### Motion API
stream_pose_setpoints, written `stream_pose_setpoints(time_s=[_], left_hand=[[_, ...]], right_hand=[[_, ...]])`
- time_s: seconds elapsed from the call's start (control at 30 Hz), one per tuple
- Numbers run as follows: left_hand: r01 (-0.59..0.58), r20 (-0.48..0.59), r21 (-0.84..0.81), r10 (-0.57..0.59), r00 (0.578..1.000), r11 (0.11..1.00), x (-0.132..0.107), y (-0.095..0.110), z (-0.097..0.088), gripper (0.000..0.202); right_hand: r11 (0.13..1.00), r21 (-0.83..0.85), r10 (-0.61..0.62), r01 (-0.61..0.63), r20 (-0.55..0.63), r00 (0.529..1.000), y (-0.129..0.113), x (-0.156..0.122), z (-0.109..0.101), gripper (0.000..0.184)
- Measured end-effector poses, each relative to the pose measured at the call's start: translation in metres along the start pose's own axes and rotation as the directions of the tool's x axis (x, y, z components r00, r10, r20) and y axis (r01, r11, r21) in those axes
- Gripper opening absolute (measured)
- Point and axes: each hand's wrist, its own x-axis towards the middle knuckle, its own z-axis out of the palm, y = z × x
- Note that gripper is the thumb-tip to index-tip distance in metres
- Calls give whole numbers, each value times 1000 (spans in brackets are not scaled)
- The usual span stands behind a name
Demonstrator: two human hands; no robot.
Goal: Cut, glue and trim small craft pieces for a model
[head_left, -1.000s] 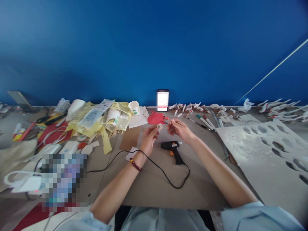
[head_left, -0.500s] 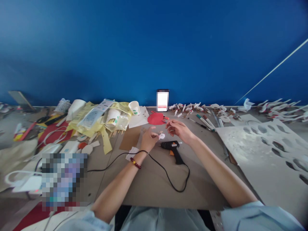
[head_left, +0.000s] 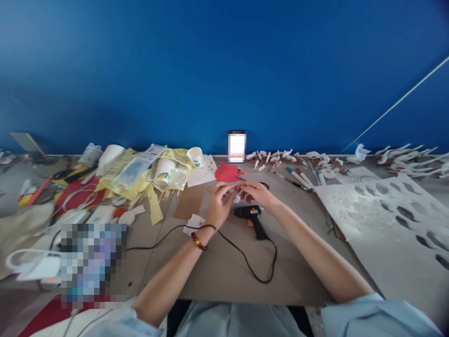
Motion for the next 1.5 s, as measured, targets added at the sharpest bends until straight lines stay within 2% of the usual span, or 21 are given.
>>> stream_pose_setpoints(time_s=[0.27, 0.83, 1.13, 1.33, 1.4, 1.5], left_hand=[[-44, -30, 147, 49, 998, 988, 2, -11, 1, 9], [-68, -55, 113, 74, 996, 991, 3, -21, 1, 12], [-46, -126, 177, 69, 990, 983, 3, -19, 0, 8], [42, -148, 209, -11, 989, 977, 5, -21, -2, 10], [99, -160, 190, -69, 985, 977, 6, -24, -2, 9], [209, -184, 119, -185, 965, 971, 7, -26, -1, 9]], right_hand=[[994, -101, -47, 48, 12, 999, 4, 1, -1, 23], [948, -302, -107, 101, -2, 994, 5, -1, -1, 32], [909, -375, -176, 182, 49, 983, 1, -4, 4, 32], [838, -470, -267, 277, 88, 960, 1, -6, 7, 30], [853, -455, -255, 255, 62, 965, 0, -7, 6, 30], [928, -342, -150, 149, 24, 988, -3, -6, 2, 30]])
